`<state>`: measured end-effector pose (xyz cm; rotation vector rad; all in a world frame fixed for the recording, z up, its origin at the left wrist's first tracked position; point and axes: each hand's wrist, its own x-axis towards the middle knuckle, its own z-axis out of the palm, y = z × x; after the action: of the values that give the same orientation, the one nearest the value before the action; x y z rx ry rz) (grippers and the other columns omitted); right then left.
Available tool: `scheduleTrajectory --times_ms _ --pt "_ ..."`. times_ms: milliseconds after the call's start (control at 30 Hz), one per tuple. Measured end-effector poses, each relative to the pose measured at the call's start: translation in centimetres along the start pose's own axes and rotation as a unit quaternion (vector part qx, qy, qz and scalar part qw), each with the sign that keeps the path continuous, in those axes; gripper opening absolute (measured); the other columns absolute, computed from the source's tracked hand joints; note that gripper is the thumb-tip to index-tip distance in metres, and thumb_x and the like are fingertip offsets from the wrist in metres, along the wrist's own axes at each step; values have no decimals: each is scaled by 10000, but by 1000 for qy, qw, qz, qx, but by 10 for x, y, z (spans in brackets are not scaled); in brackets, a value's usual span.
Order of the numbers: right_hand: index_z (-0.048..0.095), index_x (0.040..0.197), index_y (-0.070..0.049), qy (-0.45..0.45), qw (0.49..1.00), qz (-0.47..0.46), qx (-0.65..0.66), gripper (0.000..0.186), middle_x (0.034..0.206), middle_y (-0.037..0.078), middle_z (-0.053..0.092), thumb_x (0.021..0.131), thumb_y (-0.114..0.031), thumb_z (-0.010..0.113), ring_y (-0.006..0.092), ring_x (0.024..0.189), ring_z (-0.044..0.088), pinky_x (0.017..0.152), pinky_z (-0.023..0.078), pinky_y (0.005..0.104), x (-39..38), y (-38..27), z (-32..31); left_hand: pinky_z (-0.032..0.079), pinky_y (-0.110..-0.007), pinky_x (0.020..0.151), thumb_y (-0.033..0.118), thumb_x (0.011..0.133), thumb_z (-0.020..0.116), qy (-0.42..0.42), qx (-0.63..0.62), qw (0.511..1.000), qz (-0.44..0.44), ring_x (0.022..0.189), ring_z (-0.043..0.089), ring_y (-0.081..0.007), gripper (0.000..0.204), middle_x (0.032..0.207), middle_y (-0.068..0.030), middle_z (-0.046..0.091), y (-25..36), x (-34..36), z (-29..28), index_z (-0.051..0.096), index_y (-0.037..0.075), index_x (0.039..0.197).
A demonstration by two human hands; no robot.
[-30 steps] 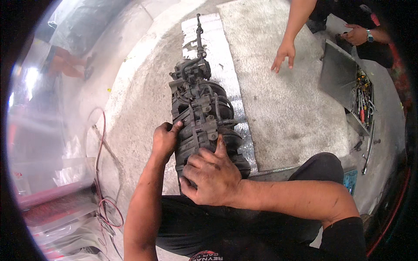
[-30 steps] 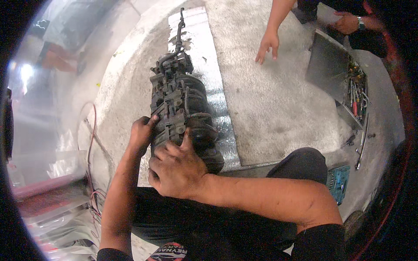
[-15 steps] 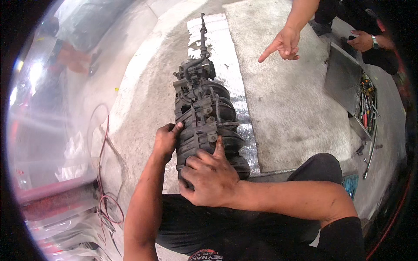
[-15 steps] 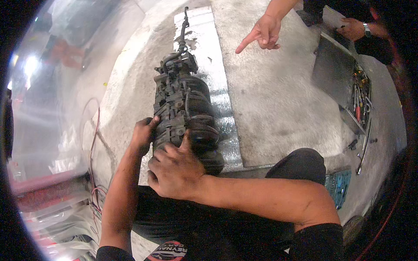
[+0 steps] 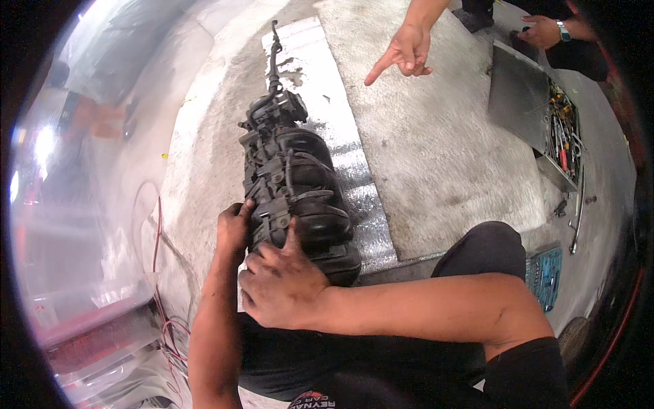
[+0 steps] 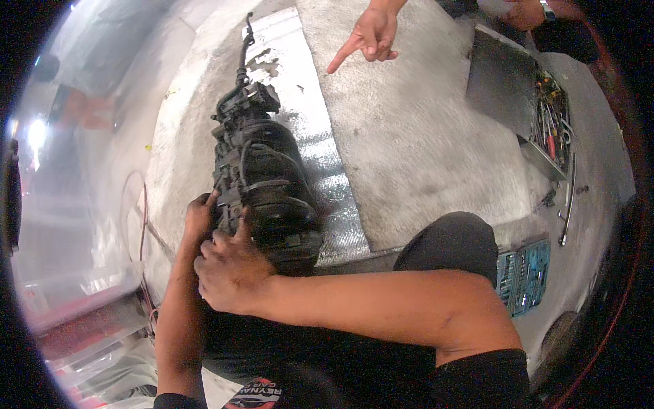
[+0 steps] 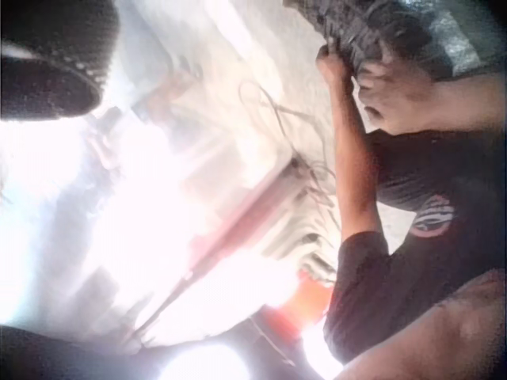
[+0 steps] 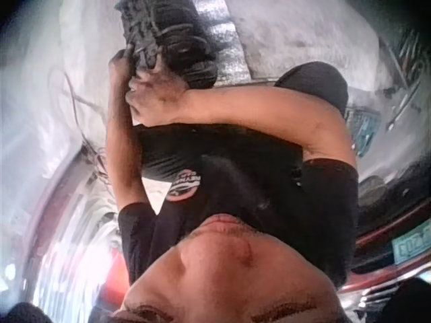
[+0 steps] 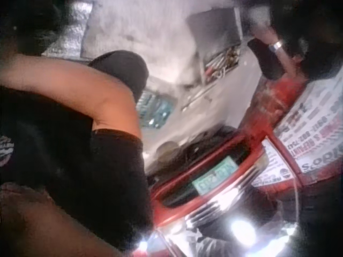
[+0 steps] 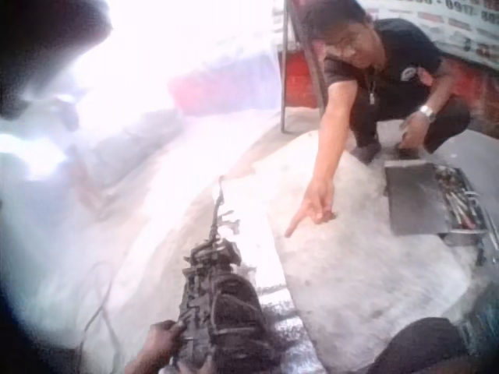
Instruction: The person turns an intake manifold on the ground and touches its ports and openings by hand.
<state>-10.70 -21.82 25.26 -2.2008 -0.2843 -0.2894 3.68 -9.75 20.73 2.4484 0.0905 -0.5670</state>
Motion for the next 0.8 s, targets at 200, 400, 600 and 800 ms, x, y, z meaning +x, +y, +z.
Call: scheduleTrajectory --times_ms 200,400,600,800 --pt "712 874 -52 -25 1000 -10 3 290 913 139 657 842 -322 610 316 990 612 988 221 850 6 -7 6 517 -405 762 410 977 619 56 56 996 34 814 679 -289 501 948 -234 720 -33 22 -3 668 -69 1113" --pt "731 947 -46 -68 998 -9 -11 317 994 147 677 877 -292 542 325 1044 598 998 200 850 17 -21 17 520 -373 837 393 1014 557 -25 58 998 19 904 678 -285 485 1032 -206 726 -76 46 -24 652 -55 1175" --pt "726 988 -23 -77 997 12 10 343 1045 157 672 883 -287 533 334 1067 583 1011 168 855 28 -35 43 539 -372 806 376 1001 570 -66 -130 989 -13 893 679 -256 459 1043 -171 723 -123 58 -34 658 -41 1173" --pt "694 970 6 7 990 -9 144 320 1085 170 637 861 -274 585 346 1120 551 1020 173 842 25 -30 38 544 -372 799 359 995 578 -114 -217 969 -41 893 679 -248 443 1049 -163 720 -124 50 -32 655 -35 1181"
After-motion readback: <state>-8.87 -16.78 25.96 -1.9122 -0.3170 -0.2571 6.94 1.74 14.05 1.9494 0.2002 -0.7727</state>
